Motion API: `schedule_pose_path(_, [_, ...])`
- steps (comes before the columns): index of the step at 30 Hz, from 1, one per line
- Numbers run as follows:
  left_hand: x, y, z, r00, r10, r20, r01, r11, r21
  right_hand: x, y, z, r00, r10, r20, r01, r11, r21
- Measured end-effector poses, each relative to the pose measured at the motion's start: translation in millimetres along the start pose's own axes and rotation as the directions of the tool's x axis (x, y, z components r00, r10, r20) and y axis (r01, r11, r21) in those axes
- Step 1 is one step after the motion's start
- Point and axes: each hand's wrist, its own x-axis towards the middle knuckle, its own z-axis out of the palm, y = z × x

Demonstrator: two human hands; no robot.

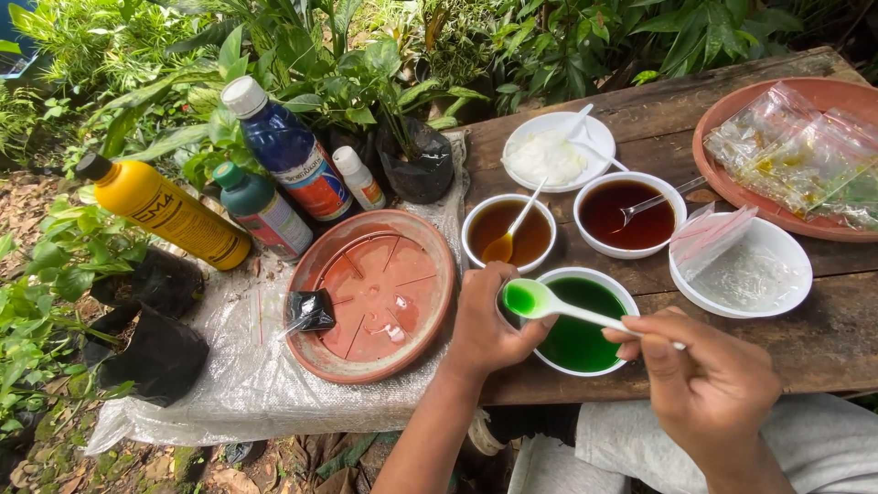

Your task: Stirring a green liquid in a bowl and preparing small plastic bags for filling

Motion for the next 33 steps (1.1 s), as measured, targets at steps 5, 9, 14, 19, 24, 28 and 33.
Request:
schedule_pose_path(5, [1, 0, -1, 1.0, 0.024, 0.014, -0.024, 0.999, -0.048, 1, -4, 3, 0.916, -0.355, 0.186, 0.376, 0.921, -0.097])
schedule_pose_path(9, [0, 4, -2, 1.0, 0.028, 0.002, -0.028, 1.0, 0.004, 7, -20, 14, 0.866, -0.442, 0.233, 0.477, 0.87, -0.126])
schedule_pose_path(14, [1, 4, -3, 0.998, 0.058, -0.009, -0.058, 0.998, 0.002, -3, -5, 16, 0.89, -0.395, 0.229, 0.423, 0.902, -0.089])
schedule_pose_path(19, [-2, 2, -4, 0.999, 0.009, 0.032, -0.008, 0.999, -0.045, -26, 30, 5, 0.996, -0.019, -0.087, 0.026, 0.996, 0.085])
schedule_pose_path(24, [5, 22, -14, 0.997, 0.07, -0.035, -0.075, 0.981, -0.179, -33, 76, 1, 0.922, 0.28, -0.267, -0.23, 0.951, 0.205])
schedule_pose_path(28, [0, 20, -16, 0.998, -0.054, -0.043, 0.043, 0.975, -0.219, -39, 99, 3, 0.88, 0.41, -0.24, -0.32, 0.884, 0.34])
schedule_pose_path(33, [-19, 26, -14, 0.965, -0.259, 0.046, 0.263, 0.94, -0.216, -40, 91, -2, 0.873, 0.451, -0.188, -0.373, 0.863, 0.34])
